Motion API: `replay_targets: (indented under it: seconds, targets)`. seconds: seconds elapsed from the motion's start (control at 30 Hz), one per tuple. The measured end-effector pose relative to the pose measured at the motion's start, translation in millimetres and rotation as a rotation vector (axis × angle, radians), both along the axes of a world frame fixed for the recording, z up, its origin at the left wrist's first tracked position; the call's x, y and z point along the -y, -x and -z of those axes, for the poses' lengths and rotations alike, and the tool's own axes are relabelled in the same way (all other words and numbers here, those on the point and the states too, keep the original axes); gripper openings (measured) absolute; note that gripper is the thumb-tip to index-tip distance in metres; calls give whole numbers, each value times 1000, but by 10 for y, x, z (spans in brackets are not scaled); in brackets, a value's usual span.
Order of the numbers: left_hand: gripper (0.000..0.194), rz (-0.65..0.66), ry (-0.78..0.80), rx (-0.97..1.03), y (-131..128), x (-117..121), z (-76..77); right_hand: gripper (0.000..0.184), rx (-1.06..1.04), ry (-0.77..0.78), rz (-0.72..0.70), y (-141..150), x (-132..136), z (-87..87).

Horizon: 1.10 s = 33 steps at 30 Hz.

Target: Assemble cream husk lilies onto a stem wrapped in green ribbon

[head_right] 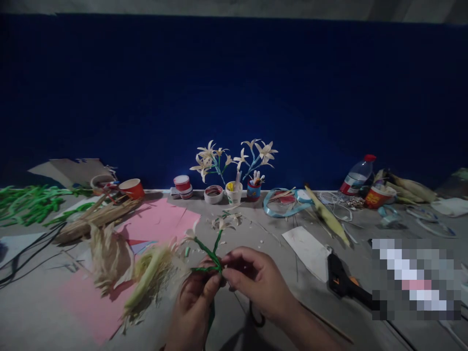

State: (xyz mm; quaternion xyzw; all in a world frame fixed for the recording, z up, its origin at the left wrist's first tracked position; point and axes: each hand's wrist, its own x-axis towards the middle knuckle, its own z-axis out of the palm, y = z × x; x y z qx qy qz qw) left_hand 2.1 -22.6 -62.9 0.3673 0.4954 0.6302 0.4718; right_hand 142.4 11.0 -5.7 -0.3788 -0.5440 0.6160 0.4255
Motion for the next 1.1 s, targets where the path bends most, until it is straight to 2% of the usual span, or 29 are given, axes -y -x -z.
replay_targets:
  seconds: [0.07, 0.23, 0.37, 0.6, 0.77, 0.87, 1.0, 1.1]
  targets:
    - [19, 84, -54, -13, 23, -26, -128, 25, -77, 85, -6, 7, -34, -23]
    - [9, 227, -138, 104, 53, -114, -375, 22, -149, 147, -41, -1, -72, -133]
    - [7, 348, -133, 150, 46, -154, -417, 22, -230, 213, -117, -23, -121, -158]
    - [6, 403, -61, 175, 9, -180, -448, 23, -160, 180, -207, -122, -228, -180]
    - [2, 389, -98, 135, 17, -199, -484, 24, -138, 158, -191, -141, -245, -156]
    - [5, 339, -81, 116, -12, -192, -475, 24, -134, 160, -170, -109, -240, -124]
    - [12, 229, -66, 166, -74, -176, -385, 26, -127, 148, -137, -60, -232, -96]
    - [15, 222, -61, 132, -83, -175, -321, 24, -108, 122, -95, -41, -224, -95]
